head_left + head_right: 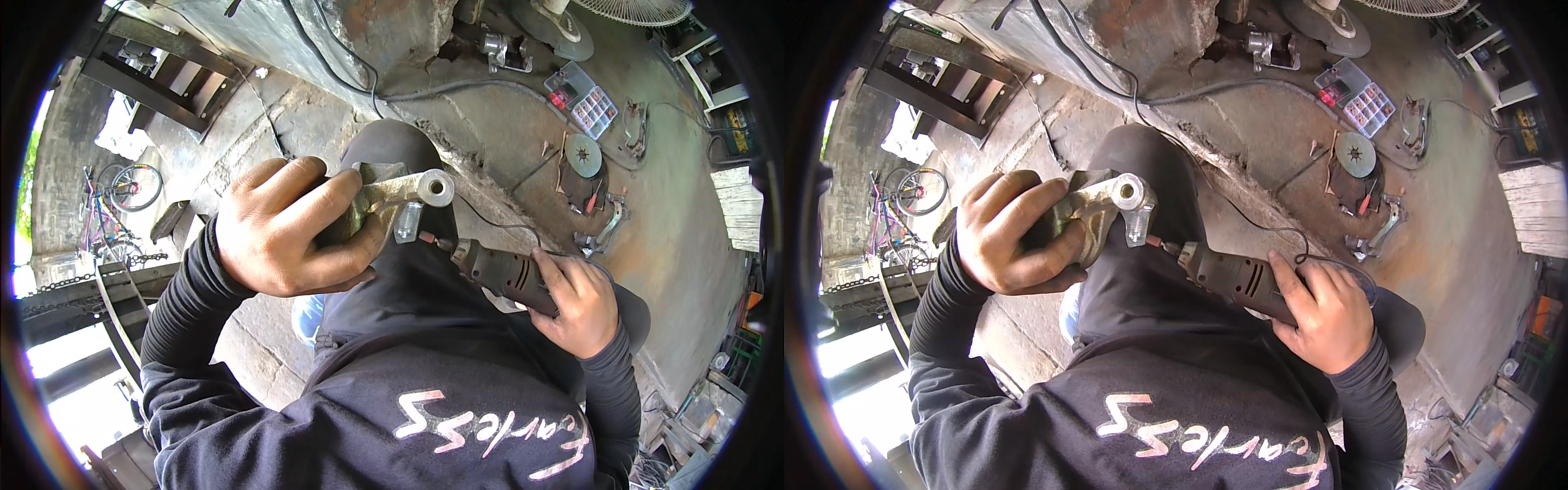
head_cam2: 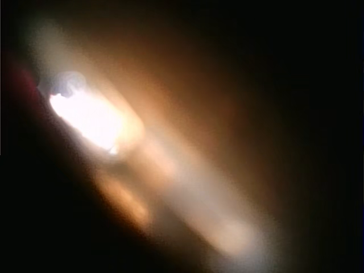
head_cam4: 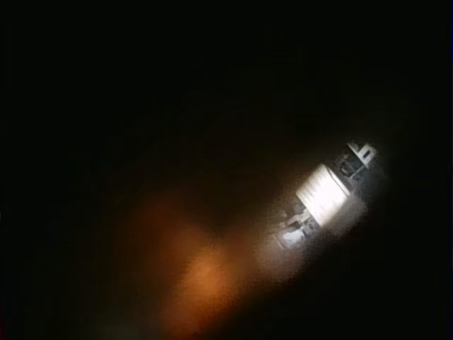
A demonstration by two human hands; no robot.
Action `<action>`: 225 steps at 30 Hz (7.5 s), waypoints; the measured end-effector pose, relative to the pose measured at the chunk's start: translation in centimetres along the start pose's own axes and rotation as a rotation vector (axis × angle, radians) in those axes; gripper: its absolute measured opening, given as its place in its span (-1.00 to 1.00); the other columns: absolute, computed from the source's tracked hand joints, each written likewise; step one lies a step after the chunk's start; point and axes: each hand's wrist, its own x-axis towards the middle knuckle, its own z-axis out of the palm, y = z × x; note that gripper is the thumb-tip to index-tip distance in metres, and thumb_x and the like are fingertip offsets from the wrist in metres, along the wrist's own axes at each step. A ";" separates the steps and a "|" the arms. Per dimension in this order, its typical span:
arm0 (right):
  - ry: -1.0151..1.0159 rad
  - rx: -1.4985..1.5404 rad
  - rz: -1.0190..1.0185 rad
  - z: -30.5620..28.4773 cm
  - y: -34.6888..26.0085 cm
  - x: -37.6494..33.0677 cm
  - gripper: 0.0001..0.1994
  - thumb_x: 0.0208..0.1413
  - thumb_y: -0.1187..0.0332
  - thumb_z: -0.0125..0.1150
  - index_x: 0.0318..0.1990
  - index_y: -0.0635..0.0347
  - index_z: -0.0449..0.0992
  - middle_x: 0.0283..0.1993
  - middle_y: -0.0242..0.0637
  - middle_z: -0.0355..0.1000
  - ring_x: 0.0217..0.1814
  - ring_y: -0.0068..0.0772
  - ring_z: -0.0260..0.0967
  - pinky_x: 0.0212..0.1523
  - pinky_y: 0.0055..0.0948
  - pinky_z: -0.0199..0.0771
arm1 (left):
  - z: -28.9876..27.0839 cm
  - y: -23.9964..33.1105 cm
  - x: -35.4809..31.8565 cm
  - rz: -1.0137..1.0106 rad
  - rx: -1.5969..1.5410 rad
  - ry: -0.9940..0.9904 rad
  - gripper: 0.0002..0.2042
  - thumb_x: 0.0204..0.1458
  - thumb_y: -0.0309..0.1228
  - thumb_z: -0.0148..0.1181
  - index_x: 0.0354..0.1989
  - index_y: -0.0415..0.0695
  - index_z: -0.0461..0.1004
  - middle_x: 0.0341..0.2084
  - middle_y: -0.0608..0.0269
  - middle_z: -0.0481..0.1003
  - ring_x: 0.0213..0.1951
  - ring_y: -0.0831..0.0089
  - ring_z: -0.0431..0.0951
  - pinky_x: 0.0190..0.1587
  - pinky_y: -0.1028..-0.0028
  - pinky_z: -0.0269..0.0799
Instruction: The person sits on the floor and uses a rotary tool to grind and smooth the surface of a metal automotive part. They rotate the part to access different areas and continue grinding until the end of the clip.
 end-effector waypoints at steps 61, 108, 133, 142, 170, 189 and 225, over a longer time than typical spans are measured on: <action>-0.056 -0.409 -0.070 -2.7 -2.7 4.1 -0.48 0.07 0.36 0.06 0.25 0.15 0.42 -0.29 -0.27 0.39 -0.27 -0.32 0.38 -0.29 -0.32 0.34 | 0.6 -1.1 1.4 0.039 -0.166 -0.011 -0.58 -0.37 -0.12 0.40 -0.23 0.09 0.59 -0.24 0.15 0.47 -0.45 0.34 0.41 -0.52 0.41 0.35; -0.013 -0.545 -0.083 -4.5 -5.6 6.4 -0.58 0.04 0.36 0.10 0.10 0.15 0.53 -0.38 -0.37 0.32 -0.31 -0.39 0.33 -0.30 -0.36 0.33 | 0.5 -1.6 2.3 -0.032 -0.210 -0.039 -0.56 -0.47 -0.22 0.50 -0.28 0.01 0.59 -0.27 0.10 0.49 -0.46 0.28 0.47 -0.47 0.34 0.45; -0.193 -0.197 0.217 -2.9 -7.4 2.0 -0.19 -0.10 0.28 0.33 0.36 0.40 0.21 -0.23 -0.10 0.36 -0.31 -0.17 0.41 -0.27 -0.26 0.45 | 0.1 2.3 3.8 -0.461 -0.036 -0.138 -0.64 -0.11 -0.23 0.38 -0.15 -0.12 0.55 -0.32 0.01 0.40 -0.37 0.09 0.51 -0.36 0.22 0.46; -0.245 0.162 0.204 -3.2 -8.3 0.6 -0.13 -0.07 0.22 0.37 0.38 0.41 0.13 -0.24 0.00 0.34 -0.42 -0.09 0.44 -0.38 -0.24 0.52 | -0.2 6.4 2.2 -0.467 0.003 -0.089 -0.57 -0.16 -0.17 0.39 -0.12 -0.13 0.57 -0.29 -0.05 0.40 -0.29 0.07 0.49 -0.28 0.19 0.46; -0.069 0.127 0.236 -0.1 -9.3 1.6 -0.38 0.00 0.29 0.17 0.26 0.40 0.36 -0.41 -0.19 0.32 -0.57 -0.31 0.41 -0.56 -0.33 0.47 | 0.9 7.5 0.6 -0.711 -0.064 0.077 -0.52 -0.09 -0.03 0.40 -0.17 -0.22 0.60 -0.31 0.01 0.44 -0.20 0.17 0.43 -0.14 0.22 0.39; -0.095 0.081 0.220 -0.2 -9.3 1.7 -0.40 0.03 0.28 0.15 0.25 0.37 0.37 -0.40 -0.20 0.32 -0.56 -0.35 0.41 -0.57 -0.38 0.46 | 0.9 7.4 0.8 -0.698 -0.060 0.063 -0.52 -0.08 -0.04 0.39 -0.16 -0.23 0.59 -0.33 0.05 0.44 -0.19 0.19 0.41 -0.12 0.21 0.38; -0.289 0.128 0.166 -2.5 -7.9 1.1 -0.19 -0.08 0.22 0.37 0.37 0.26 0.22 -0.29 -0.11 0.33 -0.43 -0.18 0.42 -0.37 -0.25 0.52 | 0.7 3.0 -0.3 -0.579 -0.249 0.095 -0.53 -0.19 -0.11 0.44 -0.20 -0.25 0.62 -0.32 -0.03 0.46 -0.32 0.18 0.53 -0.28 0.33 0.45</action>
